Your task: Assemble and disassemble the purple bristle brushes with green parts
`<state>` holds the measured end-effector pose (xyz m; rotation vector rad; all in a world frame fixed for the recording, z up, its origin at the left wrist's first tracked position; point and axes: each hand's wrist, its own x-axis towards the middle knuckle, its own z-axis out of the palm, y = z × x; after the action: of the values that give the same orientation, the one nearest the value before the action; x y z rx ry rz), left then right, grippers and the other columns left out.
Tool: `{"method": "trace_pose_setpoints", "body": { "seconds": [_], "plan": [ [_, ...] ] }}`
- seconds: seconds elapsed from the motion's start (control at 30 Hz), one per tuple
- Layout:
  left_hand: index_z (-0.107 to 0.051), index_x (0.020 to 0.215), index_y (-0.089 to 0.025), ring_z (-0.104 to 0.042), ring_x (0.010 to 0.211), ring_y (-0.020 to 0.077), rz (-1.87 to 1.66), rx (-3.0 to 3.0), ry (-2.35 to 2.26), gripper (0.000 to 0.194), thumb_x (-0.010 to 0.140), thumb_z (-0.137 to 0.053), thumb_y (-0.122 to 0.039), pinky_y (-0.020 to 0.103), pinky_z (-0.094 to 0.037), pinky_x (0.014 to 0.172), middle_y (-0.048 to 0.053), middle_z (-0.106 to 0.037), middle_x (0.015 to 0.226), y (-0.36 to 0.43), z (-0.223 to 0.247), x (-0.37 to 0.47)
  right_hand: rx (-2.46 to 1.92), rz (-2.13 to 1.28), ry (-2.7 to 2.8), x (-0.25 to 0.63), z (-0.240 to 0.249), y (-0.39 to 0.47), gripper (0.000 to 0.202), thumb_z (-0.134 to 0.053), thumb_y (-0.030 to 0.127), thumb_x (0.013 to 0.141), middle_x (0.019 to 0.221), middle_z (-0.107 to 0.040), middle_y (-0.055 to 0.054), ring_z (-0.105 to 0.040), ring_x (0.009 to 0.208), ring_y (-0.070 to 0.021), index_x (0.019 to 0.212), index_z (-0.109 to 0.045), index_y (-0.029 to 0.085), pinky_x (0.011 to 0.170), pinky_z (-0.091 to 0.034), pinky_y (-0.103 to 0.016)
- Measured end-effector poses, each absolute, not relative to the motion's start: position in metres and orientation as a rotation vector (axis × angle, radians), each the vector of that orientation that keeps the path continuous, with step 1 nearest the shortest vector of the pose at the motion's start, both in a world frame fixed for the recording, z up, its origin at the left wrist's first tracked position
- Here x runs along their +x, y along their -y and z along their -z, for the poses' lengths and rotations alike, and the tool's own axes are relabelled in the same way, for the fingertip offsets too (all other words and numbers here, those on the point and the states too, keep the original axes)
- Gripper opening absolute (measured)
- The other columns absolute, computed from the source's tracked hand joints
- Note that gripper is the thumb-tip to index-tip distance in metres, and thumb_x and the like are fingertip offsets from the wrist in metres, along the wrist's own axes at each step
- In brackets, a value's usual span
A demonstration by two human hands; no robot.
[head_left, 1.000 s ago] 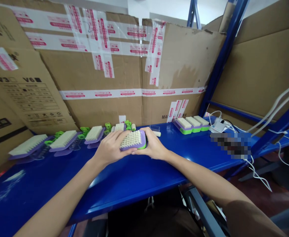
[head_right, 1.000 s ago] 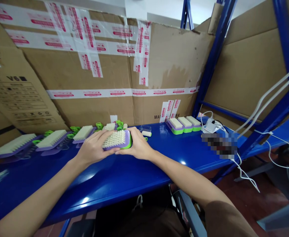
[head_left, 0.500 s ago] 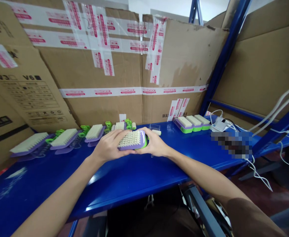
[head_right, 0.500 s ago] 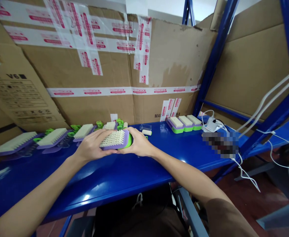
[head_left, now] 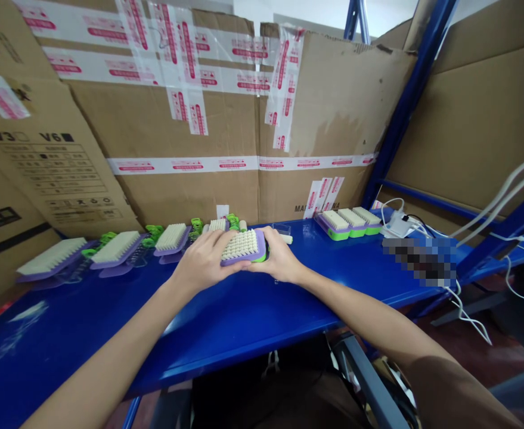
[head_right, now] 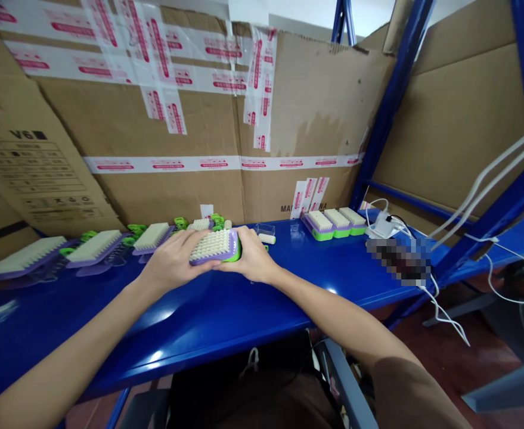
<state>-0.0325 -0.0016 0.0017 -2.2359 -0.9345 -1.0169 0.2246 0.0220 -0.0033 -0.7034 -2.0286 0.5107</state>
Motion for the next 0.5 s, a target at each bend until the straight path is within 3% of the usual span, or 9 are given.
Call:
{"method": "trace_pose_setpoints", "body": {
  "seconds": [0.23,0.5],
  "plan": [
    [-0.068,0.146,-0.018,-0.081,0.114,0.0402,1.022,-2.254,0.843,0.074,0.102,-0.068,-0.077,0.059,-0.068,0.103,0.021,-0.081,0.128,0.0,-0.005,-0.042,-0.686,-0.496,2.03,0.224,-0.001,-0.015,0.079,-0.103,0.061,0.076,0.129,-0.071,-0.01,-0.067,0.119,-0.0323,0.133,-0.061,0.025,0.105,-0.055,-0.051],
    [-0.064,0.153,-0.018,-0.083,0.112,0.0381,1.065,-2.262,0.7,0.077,0.101,-0.073,-0.073,0.057,-0.07,0.101,0.02,-0.082,0.128,0.002,-0.01,-0.046,-0.629,-0.698,2.044,0.232,-0.011,-0.018,0.083,-0.106,0.052,0.069,0.131,-0.073,-0.008,-0.07,0.119,-0.0301,0.135,-0.063,0.024,0.108,-0.056,-0.05]
  ]
}}
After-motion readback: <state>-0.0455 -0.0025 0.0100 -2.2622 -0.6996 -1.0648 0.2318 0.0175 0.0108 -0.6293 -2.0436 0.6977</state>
